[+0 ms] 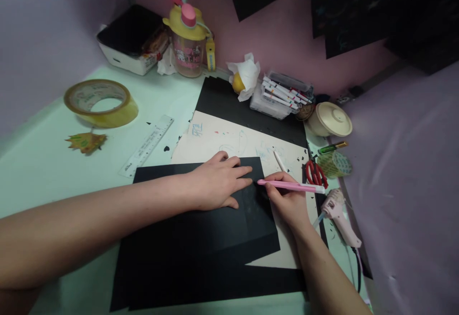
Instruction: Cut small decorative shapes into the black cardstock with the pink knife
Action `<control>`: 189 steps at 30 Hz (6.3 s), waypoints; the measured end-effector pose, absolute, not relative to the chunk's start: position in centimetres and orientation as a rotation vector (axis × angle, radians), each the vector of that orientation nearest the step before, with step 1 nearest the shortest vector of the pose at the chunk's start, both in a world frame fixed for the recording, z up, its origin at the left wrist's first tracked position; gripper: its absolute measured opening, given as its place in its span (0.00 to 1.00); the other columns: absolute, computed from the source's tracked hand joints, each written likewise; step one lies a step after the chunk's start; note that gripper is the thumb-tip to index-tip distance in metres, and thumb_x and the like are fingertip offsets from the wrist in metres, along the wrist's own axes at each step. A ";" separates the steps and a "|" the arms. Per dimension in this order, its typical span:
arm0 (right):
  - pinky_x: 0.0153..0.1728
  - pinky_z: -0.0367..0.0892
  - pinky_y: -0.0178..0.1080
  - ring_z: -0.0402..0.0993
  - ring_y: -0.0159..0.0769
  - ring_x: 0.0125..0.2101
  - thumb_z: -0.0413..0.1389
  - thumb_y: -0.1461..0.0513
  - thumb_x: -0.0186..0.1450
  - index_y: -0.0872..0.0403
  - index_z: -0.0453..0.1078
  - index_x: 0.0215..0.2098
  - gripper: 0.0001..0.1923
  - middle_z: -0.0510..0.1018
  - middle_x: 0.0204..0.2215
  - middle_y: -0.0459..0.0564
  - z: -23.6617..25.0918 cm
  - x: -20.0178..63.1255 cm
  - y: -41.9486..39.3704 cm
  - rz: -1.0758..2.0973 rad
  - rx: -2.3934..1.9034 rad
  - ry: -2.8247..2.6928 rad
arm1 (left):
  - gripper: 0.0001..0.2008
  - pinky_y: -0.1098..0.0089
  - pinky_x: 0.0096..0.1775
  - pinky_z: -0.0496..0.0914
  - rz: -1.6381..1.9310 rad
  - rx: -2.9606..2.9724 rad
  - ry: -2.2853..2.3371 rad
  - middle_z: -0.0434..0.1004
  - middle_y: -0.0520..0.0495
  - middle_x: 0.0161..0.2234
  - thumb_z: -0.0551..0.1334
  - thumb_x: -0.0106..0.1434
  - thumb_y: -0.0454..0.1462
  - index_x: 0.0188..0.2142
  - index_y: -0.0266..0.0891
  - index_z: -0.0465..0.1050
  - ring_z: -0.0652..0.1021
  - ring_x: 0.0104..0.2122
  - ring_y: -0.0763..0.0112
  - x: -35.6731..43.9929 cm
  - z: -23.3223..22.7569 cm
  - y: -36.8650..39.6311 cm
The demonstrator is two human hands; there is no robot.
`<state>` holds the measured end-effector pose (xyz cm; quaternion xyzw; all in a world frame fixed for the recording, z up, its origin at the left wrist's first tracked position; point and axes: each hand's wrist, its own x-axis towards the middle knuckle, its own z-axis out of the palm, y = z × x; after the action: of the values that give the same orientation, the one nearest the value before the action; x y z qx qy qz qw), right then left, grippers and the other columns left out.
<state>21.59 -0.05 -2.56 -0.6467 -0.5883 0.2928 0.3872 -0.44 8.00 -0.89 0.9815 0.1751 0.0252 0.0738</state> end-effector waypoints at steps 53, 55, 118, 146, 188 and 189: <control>0.27 0.65 0.34 0.69 0.32 0.25 0.57 0.63 0.61 0.53 0.71 0.28 0.04 0.74 0.24 0.44 -2.3 21.3 0.0 0.625 -1.631 -1.488 | 0.29 0.59 0.50 0.55 0.071 2.968 0.529 0.63 0.48 0.62 0.60 0.62 0.55 0.59 0.46 0.65 0.66 0.53 0.55 -0.4 -0.9 8.0; 0.28 0.66 0.35 0.70 0.33 0.26 0.58 0.62 0.61 0.53 0.71 0.29 0.03 0.74 0.24 0.44 -2.4 21.2 0.0 0.586 -1.616 -1.439 | 0.30 0.58 0.50 0.55 0.084 2.982 0.531 0.63 0.48 0.62 0.59 0.62 0.55 0.59 0.46 0.65 0.66 0.53 0.55 -0.4 -1.0 8.1; 0.22 0.56 0.32 0.59 0.29 0.17 0.54 0.61 0.63 0.51 0.60 0.24 0.10 0.64 0.16 0.40 -1.9 18.2 -0.1 0.244 -1.823 -1.680 | 0.32 0.58 0.51 0.53 0.209 2.990 0.660 0.65 0.45 0.60 0.57 0.63 0.57 0.60 0.43 0.63 0.66 0.51 0.54 0.0 -1.5 8.0; 0.21 0.56 0.30 0.58 0.25 0.16 0.55 0.65 0.62 0.53 0.63 0.24 0.09 0.64 0.16 0.38 -1.8 18.2 -0.9 0.247 -1.713 -1.777 | 0.32 0.56 0.52 0.54 0.192 2.997 0.661 0.65 0.46 0.60 0.56 0.64 0.57 0.61 0.43 0.63 0.65 0.51 0.55 0.0 -1.8 8.1; 0.21 0.56 0.31 0.59 0.26 0.16 0.54 0.64 0.63 0.52 0.61 0.24 0.10 0.63 0.16 0.38 -2.4 18.4 -0.5 0.168 -1.732 -1.796 | 0.32 0.57 0.52 0.53 0.197 2.995 0.669 0.65 0.45 0.60 0.56 0.63 0.57 0.60 0.44 0.63 0.66 0.51 0.54 0.1 -1.7 8.1; 0.21 0.56 0.31 0.59 0.26 0.16 0.54 0.64 0.63 0.52 0.61 0.24 0.10 0.63 0.16 0.38 -2.4 18.4 -0.5 0.169 -1.725 -1.802 | 0.32 0.57 0.52 0.53 0.198 2.995 0.669 0.65 0.45 0.60 0.56 0.63 0.57 0.60 0.44 0.63 0.66 0.51 0.54 0.1 -1.7 8.1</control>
<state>18.41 -0.51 -2.36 -0.6548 -0.6840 0.0642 0.3149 0.07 8.08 -1.68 0.9734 0.2175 0.0644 0.0330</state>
